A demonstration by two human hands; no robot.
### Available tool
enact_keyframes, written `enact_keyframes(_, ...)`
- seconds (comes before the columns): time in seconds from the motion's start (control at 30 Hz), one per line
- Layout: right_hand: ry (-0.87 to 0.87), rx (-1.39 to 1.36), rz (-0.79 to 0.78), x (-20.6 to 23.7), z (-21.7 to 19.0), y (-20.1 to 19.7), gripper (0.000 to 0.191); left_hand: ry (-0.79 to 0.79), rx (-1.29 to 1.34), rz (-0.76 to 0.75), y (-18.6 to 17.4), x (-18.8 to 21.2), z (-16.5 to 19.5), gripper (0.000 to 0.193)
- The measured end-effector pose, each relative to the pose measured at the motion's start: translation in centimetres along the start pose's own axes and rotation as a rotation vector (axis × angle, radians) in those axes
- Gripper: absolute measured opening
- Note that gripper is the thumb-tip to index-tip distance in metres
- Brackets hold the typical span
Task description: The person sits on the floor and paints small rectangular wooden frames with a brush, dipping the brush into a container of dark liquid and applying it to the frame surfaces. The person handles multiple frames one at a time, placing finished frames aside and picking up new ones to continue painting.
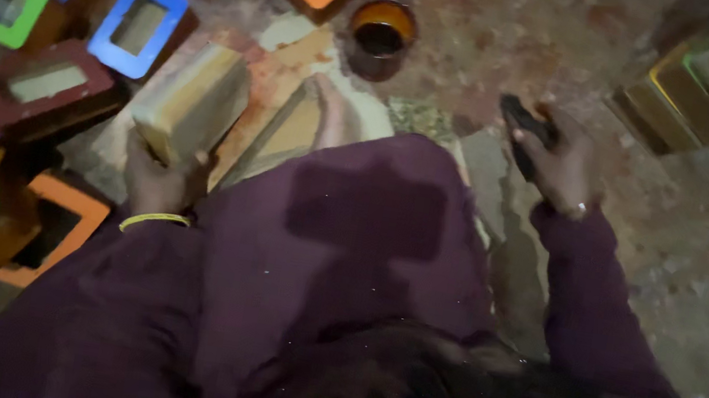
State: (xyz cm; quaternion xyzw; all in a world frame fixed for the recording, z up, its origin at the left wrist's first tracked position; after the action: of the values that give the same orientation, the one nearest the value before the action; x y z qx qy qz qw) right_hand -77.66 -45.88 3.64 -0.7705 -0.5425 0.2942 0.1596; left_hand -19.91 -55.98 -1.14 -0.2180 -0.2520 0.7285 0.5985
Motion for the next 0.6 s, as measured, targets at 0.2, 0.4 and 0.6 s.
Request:
enact_keyframes(0.2,-0.087,0.188,-0.327,-12.3,-7.8,14.5,0.038,-0.231,-0.343,-0.04,2.9,-0.6,-8.5,0.063)
enact_keyframes(0.4,-0.232,0.704,-0.537,-19.9,-6.5,25.7,0.035,-0.009,-0.332,0.059,4.5,-2.7,-5.2,0.068)
enact_keyframes(0.6,-0.402,0.958,-0.789,-20.3,-2.7,32.4,0.023,-0.064,-0.311,0.025,5.0,-4.7,-4.6,0.078)
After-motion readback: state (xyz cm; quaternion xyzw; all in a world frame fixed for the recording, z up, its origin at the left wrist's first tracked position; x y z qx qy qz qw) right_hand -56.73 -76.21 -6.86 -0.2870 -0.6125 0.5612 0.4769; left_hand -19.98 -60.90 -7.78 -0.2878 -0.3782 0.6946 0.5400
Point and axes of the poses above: each hand's wrist, its own x-axis away from the middle knuckle, its own y-axis out of the palm, z = x × y, the point moved 9 cm from there along -x, towards the middle knuckle, and after that the axes turned 12 degrees about -x, right-handed, at the moved point
